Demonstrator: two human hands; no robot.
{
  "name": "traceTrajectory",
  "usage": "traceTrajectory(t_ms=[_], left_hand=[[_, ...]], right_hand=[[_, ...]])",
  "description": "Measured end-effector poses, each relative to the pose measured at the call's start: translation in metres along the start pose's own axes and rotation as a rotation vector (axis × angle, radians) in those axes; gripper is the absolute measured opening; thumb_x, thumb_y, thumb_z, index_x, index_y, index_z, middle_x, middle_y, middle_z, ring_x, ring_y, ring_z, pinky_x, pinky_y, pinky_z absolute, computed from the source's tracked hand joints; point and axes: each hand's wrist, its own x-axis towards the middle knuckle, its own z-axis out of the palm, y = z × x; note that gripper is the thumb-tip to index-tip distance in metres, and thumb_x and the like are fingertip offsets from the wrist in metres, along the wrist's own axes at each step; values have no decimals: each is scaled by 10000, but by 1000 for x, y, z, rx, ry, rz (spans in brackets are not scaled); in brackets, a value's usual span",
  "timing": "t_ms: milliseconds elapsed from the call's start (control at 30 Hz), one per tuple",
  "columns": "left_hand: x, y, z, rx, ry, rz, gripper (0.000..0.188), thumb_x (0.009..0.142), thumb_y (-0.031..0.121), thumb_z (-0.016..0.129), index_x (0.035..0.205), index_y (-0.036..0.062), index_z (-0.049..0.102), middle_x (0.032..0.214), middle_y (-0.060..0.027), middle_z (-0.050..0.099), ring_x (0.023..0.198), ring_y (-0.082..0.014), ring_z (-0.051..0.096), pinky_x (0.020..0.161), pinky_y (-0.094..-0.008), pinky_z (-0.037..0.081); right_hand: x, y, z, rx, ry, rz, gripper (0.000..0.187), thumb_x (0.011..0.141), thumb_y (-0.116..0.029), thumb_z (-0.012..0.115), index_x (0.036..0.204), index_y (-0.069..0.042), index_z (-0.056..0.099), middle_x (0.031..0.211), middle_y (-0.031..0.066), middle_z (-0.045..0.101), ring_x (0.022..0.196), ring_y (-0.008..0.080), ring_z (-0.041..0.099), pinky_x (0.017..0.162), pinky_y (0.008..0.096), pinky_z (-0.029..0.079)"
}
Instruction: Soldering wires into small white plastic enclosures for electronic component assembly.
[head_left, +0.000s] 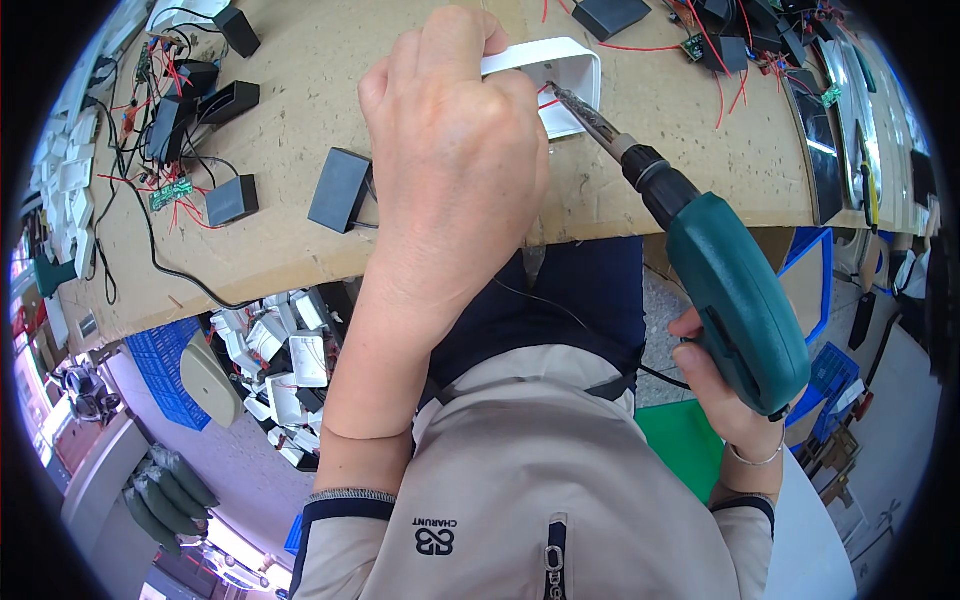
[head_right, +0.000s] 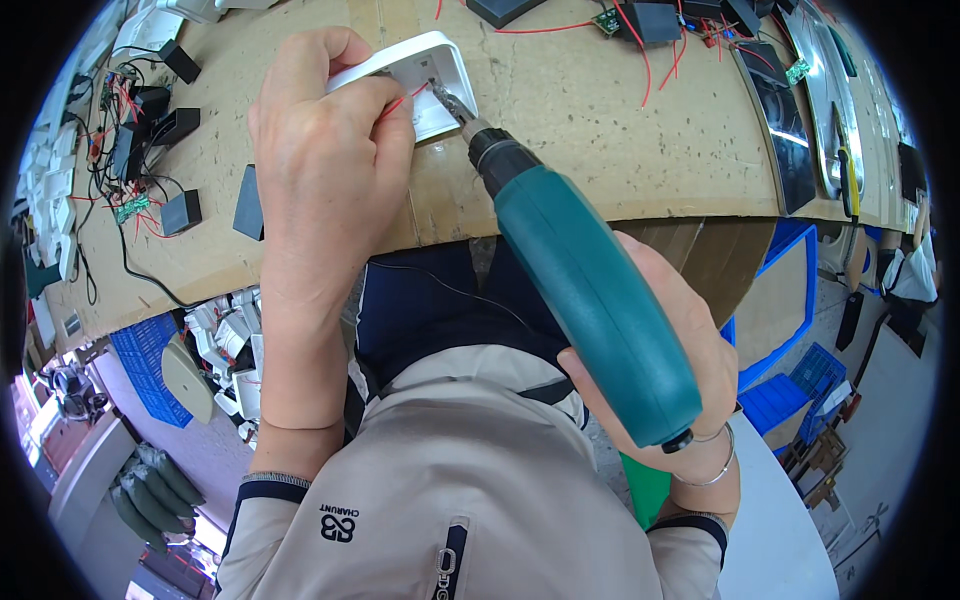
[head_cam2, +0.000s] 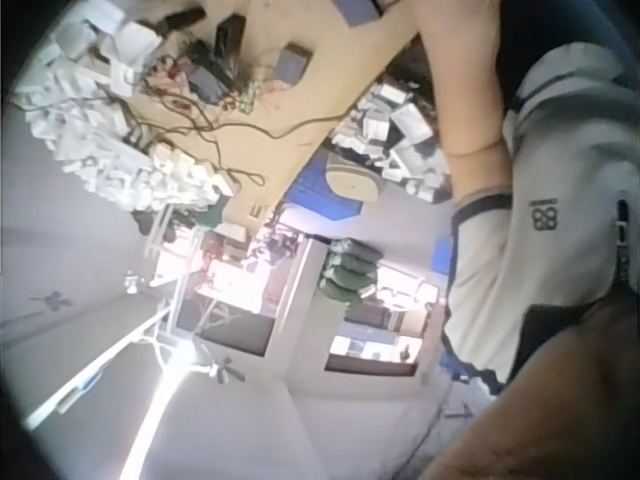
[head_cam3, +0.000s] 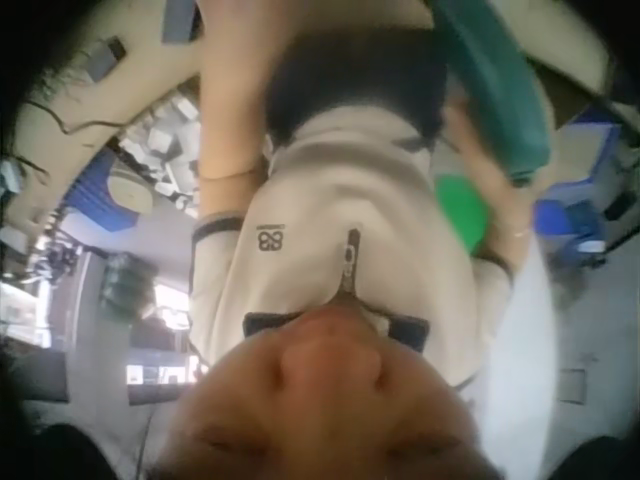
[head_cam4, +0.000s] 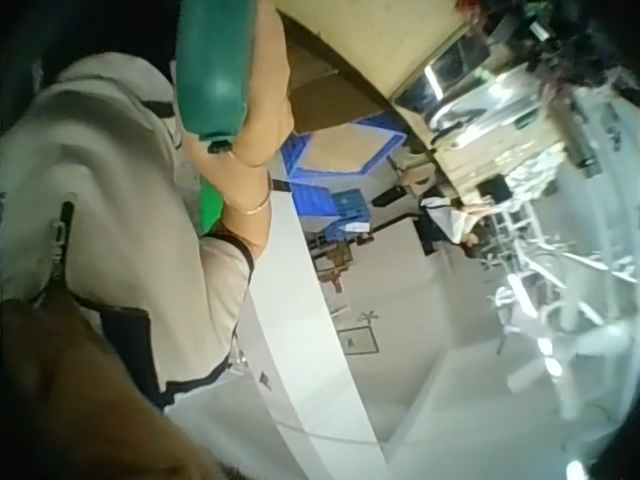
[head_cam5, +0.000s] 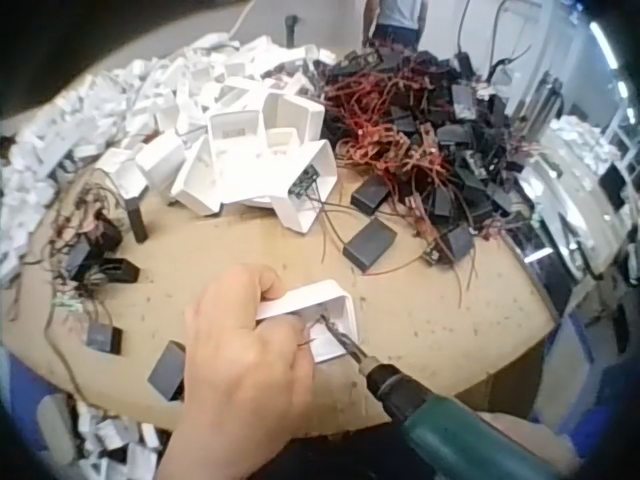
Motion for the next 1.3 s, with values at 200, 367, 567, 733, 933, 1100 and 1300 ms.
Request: traceTrajectory(t_ms=[200,367,567,733,933,1100,1300], left_hand=[[-1,-1,0,1,-2,-2,81,710,60,673,760,3,700,961,-96,589,897,-265,578,768,-384,420],[0,0,0,-3,-3,-5,83,713,61,672,766,3,702,971,-97,592,905,-265,580,768,-385,419],[1,-2,4,-81,-16,-79,87,707,62,678,765,1,702,977,-104,593,904,-265,583,766,-384,419],[0,-7,4,-150,-34,-94,94,714,67,687,771,-7,699,990,-113,593,885,-275,591,781,-389,436],[1,-8,4,-149,-36,-88,103,721,68,692,783,-14,699,991,-117,591,867,-277,592,780,-385,448],[1,-8,3,-145,-40,-88,107,725,72,697,786,-16,699,988,-118,592,866,-278,593,782,-387,450],[-1,-7,6,-157,-20,-89,109,730,70,696,792,-19,698,992,-118,595,853,-274,598,772,-384,459]], right_hand=[[-1,-2,1,21,24,-33,708,689,-17,786,1315,48,461,1225,202,610,1089,307,638,897,351,516],[-8,2,-1,71,14,57,660,720,-8,763,1307,65,468,1200,196,619,1030,273,660,857,337,532],[-5,-1,3,243,23,-41,597,758,-12,747,1279,104,480,1105,178,642,816,176,686,707,275,548],[-21,1,2,255,99,-23,624,745,-86,786,1258,112,490,1002,154,671,800,178,679,695,281,544],[-27,-9,3,433,172,133,646,734,-181,792,1257,76,512,1027,156,653,801,186,661,737,305,531],[-32,-2,2,401,140,132,701,729,-205,783,1310,51,486,1189,198,611,816,185,653,769,305,522],[-26,-8,10,481,228,117,497,723,-98,778,1149,62,578,892,107,676,779,198,655,703,297,523]])
